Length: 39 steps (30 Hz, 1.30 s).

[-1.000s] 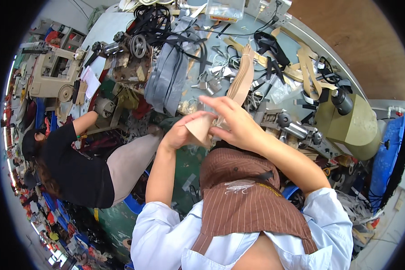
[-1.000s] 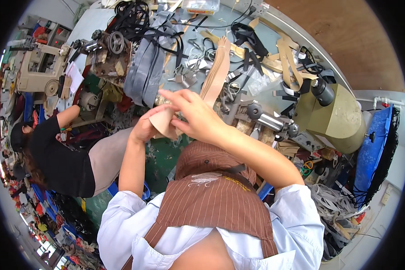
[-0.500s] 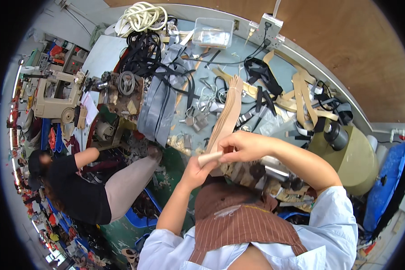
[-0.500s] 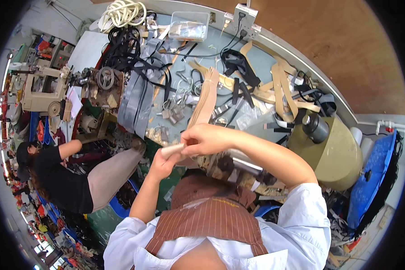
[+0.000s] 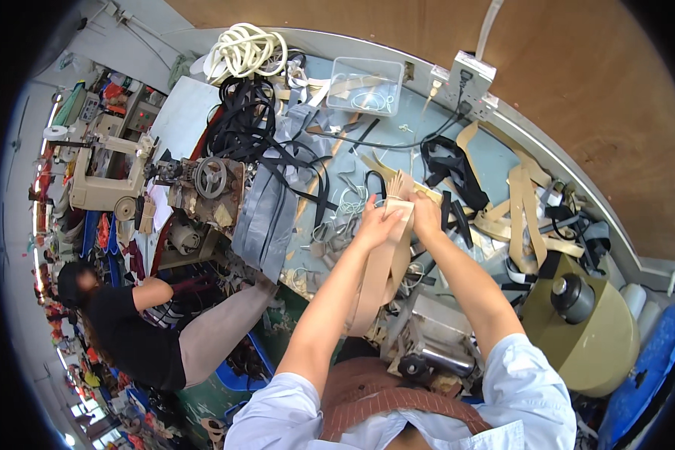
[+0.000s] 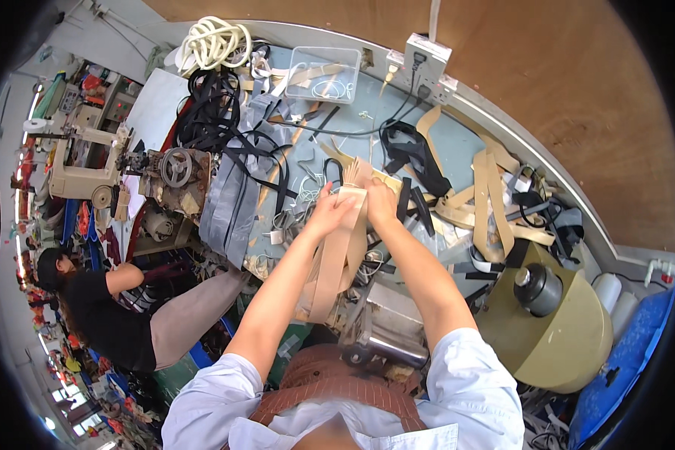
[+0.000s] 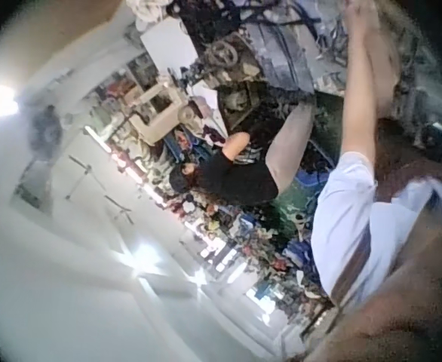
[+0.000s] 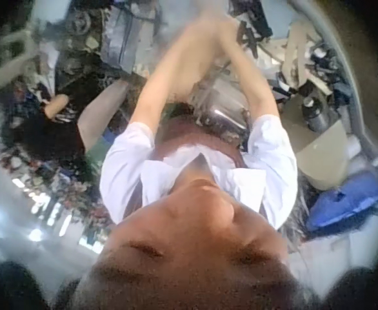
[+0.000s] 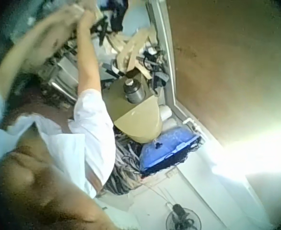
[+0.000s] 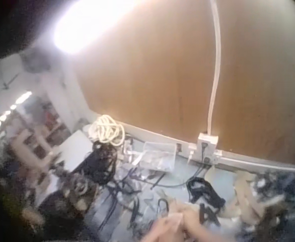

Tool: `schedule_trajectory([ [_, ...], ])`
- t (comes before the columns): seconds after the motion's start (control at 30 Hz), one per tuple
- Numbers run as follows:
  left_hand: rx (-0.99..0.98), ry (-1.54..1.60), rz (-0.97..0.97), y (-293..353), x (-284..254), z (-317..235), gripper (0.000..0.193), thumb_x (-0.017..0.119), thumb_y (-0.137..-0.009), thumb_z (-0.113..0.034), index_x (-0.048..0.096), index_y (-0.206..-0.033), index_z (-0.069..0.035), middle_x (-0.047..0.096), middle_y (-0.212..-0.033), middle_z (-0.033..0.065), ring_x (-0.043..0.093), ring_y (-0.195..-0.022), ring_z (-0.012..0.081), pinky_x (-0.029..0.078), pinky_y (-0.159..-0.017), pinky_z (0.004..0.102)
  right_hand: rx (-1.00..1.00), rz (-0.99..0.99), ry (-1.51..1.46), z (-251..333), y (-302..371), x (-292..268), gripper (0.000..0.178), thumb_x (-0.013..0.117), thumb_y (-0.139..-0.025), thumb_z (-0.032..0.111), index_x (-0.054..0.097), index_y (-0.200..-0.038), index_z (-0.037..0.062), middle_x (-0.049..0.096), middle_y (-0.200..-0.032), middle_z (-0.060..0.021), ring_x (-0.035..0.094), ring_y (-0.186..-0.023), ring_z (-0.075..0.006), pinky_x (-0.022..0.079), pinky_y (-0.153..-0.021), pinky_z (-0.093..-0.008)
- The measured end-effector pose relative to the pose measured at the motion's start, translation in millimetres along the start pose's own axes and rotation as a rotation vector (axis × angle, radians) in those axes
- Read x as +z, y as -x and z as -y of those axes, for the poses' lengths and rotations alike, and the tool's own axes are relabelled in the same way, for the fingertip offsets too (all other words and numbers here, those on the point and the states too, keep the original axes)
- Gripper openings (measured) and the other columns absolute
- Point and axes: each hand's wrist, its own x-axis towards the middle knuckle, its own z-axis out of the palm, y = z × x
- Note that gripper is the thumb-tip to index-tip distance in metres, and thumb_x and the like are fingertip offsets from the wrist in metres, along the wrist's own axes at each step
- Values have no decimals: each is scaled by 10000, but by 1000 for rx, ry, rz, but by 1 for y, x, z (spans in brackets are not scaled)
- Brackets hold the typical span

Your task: The person cuts strips of maroon, beige, and grey fabric using green-handled scissors. They repeatedly measure the fabric against a ruler on the workbench before cutting and then place the cut pieces into a blue bin. The person also handles a bundle of maroon fabric and a grey strap during the process.

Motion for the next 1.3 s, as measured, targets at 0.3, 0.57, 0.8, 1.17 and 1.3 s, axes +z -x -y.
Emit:
schedule_trajectory([
  [0.3, -22, -17, -8, 9, -12, -16, 197, 605, -836, -307, 669, -977, -185, 523, -1236, 43, 414, -1218, 203, 119, -1029, 497, 0, 379, -856, 26, 6, -62, 66, 512, -909, 113, 516, -890, 50, 515, -803, 2, 481, -748, -82, 412, -676, -236],
  [0.57, 121, 190, -498, 17, -7, -13, 366, 729, -732, -291, 643, -987, -43, 628, -901, 117, 608, -833, 290, 480, -704, 337, -403, 408, -270, 117, 30, -92, 105, 586, -812, 141, 620, -855, 51, 627, -726, -89, 607, -686, -272, 418, -626, -355],
  [0.8, -133, 124, -433, 8, -18, -9, 708, 844, -578, -401, 489, -1019, 23, 539, -998, 203, 542, -947, 281, 455, -818, 351, -10, 254, -434, 76, 26, -63, 148, 586, -846, 88, 633, -955, 0, 652, -889, -122, 632, -763, -230, 495, -705, -319],
  [1.17, -396, -507, -769, 75, -151, 120, 552, 714, -750, -324, 508, -1182, -48, 541, -1191, 143, 485, -1126, 305, 422, -908, 436, 131, 420, -412, 56, 91, -112, 241, 593, -861, 78, 594, -1090, 1, 655, -974, -73, 610, -867, -134, 480, -767, -276],
  [1.3, -395, -471, -577, 66, -162, 116, 527, 684, -761, -399, 554, -1127, -42, 596, -1104, 149, 529, -1080, 321, 432, -899, 436, 229, 499, -396, 63, 121, -136, 232, 591, -865, 79, 599, -1084, 0, 655, -980, -71, 607, -867, -122, 478, -766, -269],
])
